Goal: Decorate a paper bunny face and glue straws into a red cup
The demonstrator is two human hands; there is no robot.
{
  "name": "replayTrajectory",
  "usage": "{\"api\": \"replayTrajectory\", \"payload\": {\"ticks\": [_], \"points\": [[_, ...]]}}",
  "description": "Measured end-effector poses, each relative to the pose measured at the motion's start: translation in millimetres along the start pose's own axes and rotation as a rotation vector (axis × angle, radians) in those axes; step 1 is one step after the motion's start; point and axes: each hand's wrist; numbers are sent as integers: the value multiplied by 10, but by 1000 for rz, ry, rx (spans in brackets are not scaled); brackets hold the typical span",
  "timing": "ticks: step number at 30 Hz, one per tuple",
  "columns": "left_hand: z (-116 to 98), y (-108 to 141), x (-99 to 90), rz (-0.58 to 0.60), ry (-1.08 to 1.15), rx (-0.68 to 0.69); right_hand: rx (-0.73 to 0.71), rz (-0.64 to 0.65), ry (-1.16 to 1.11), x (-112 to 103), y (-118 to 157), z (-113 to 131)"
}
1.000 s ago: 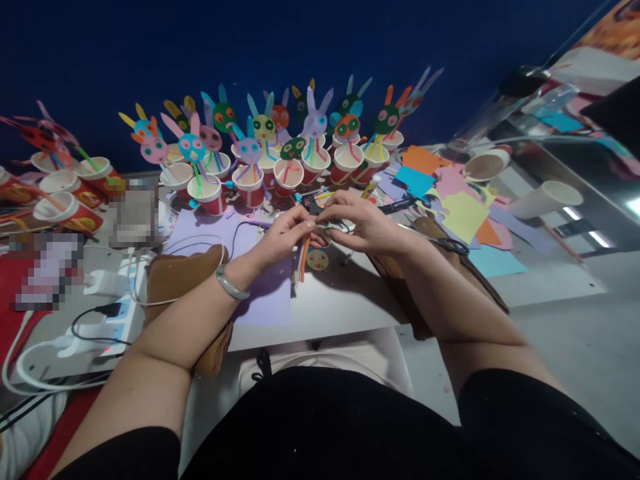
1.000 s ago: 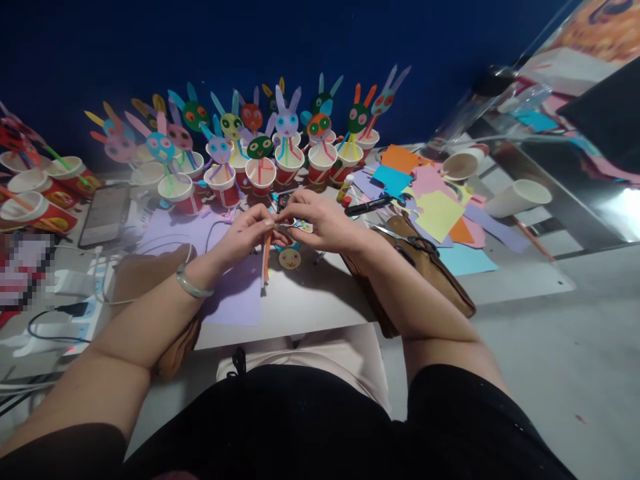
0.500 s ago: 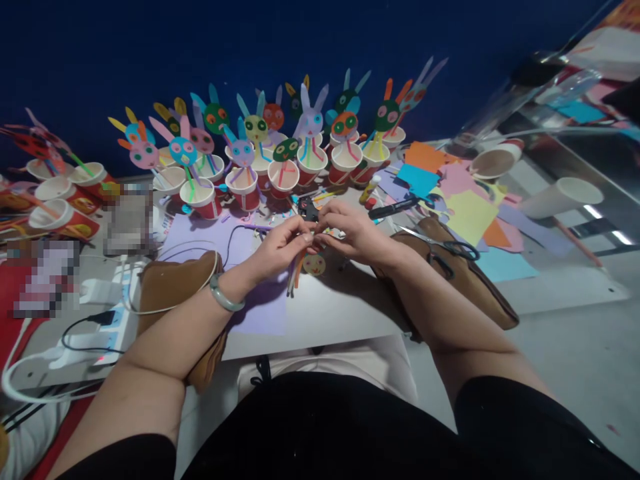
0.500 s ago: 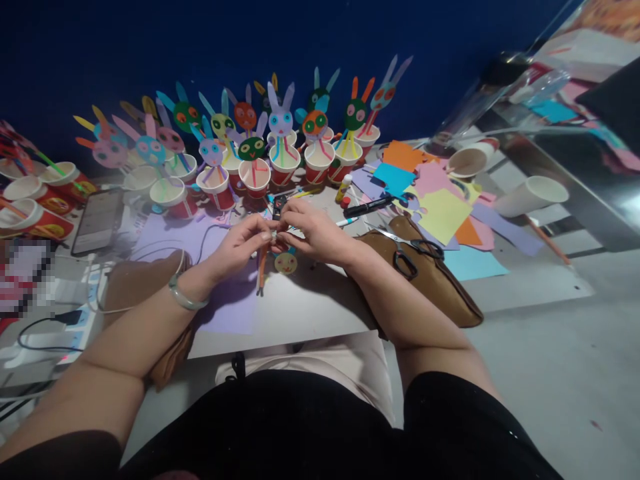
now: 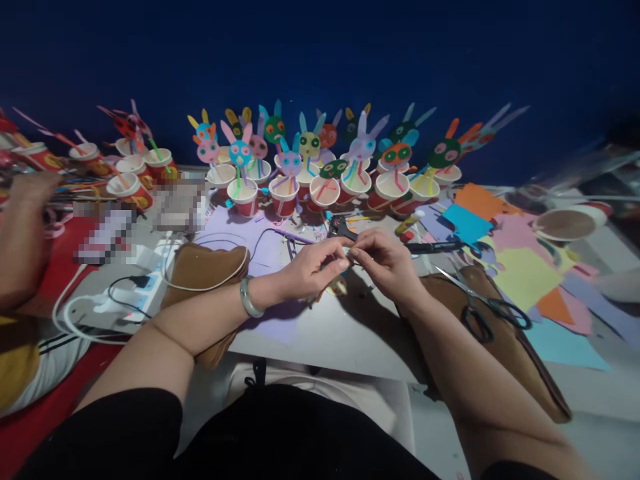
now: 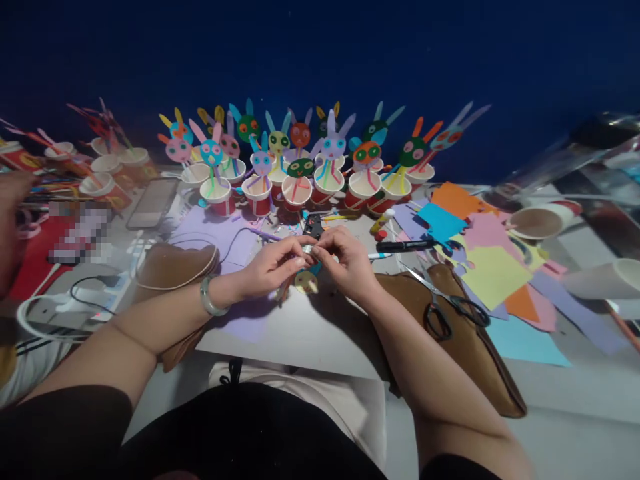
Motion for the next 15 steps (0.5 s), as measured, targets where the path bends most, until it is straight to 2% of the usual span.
{"api": "replayTrajectory", "payload": {"ticks": [9,15], "points": [[7,32,70,-58,-160,211,92,-147,-201,91,21,30],[16,91,134,-81,-206,313,96,-183,-242,98,47,40]]}}
Point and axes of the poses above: each hand's wrist, its own y-axis away from the middle knuckle, its own x-axis out of the palm, z = x × y, and after that the axes turned 3 degrees about z, right-handed
